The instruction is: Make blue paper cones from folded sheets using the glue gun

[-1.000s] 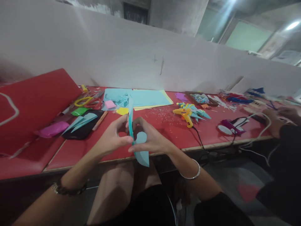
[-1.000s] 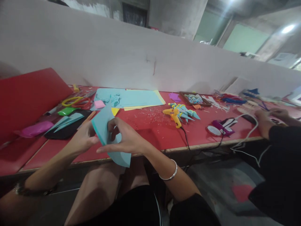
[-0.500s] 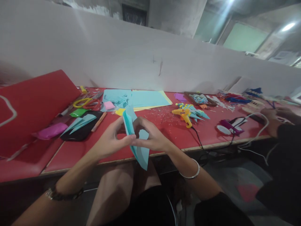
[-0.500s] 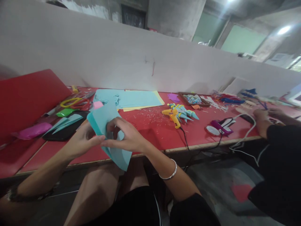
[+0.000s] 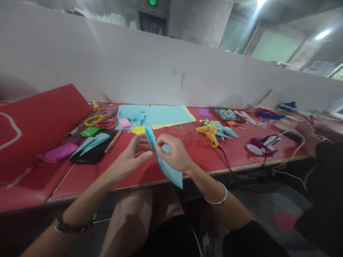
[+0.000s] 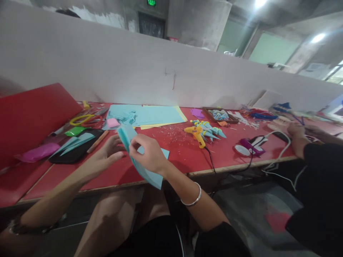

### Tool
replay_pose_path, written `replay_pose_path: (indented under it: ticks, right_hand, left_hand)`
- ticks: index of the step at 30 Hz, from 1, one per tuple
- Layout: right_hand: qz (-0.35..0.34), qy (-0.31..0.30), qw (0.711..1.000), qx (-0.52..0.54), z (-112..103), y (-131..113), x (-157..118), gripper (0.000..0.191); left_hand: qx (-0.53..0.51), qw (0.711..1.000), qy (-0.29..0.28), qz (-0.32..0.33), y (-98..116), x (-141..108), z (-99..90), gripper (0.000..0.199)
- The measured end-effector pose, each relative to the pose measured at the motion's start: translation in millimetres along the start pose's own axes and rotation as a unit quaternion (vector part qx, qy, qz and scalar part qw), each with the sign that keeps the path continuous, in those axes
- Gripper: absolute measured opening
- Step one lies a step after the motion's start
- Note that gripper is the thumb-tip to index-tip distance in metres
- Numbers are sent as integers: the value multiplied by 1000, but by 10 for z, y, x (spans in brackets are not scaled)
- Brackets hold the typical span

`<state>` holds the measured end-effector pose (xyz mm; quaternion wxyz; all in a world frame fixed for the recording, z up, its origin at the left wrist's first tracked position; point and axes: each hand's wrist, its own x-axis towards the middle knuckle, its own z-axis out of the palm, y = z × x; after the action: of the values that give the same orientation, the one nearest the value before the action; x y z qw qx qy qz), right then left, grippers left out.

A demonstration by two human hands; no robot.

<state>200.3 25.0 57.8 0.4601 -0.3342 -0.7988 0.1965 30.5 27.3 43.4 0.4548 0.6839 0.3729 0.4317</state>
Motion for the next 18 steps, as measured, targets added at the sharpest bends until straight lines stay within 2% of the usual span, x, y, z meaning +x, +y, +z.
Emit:
replay_pose_path:
  ticks: [3, 5, 8, 14, 16, 18]
  right_hand:
    - [-6, -7, 1000, 3, 38, -20, -5, 11]
    - [0, 6, 1000, 0, 20, -22, -1, 10]
    - [15, 29, 999, -4, -62, -5, 1, 10]
    - [45, 78, 996, -11, -257, 73, -10, 8]
    - [67, 110, 991, -36, -308, 119, 0, 9]
    - [92, 145, 983, -68, -350, 175, 17, 9]
  left_hand:
    - [5, 998, 57, -3, 58, -1, 40, 43]
    - [25, 994, 106, -13, 115, -7, -10, 46]
    - [74, 983, 164, -33, 126, -13, -185, 51]
    - [147, 969, 193, -42, -69, 27, -577, 46]
    - [208, 953, 215, -34, -100, 35, -680, 41]
    - [312, 917, 247, -17, -78, 35, -768, 37]
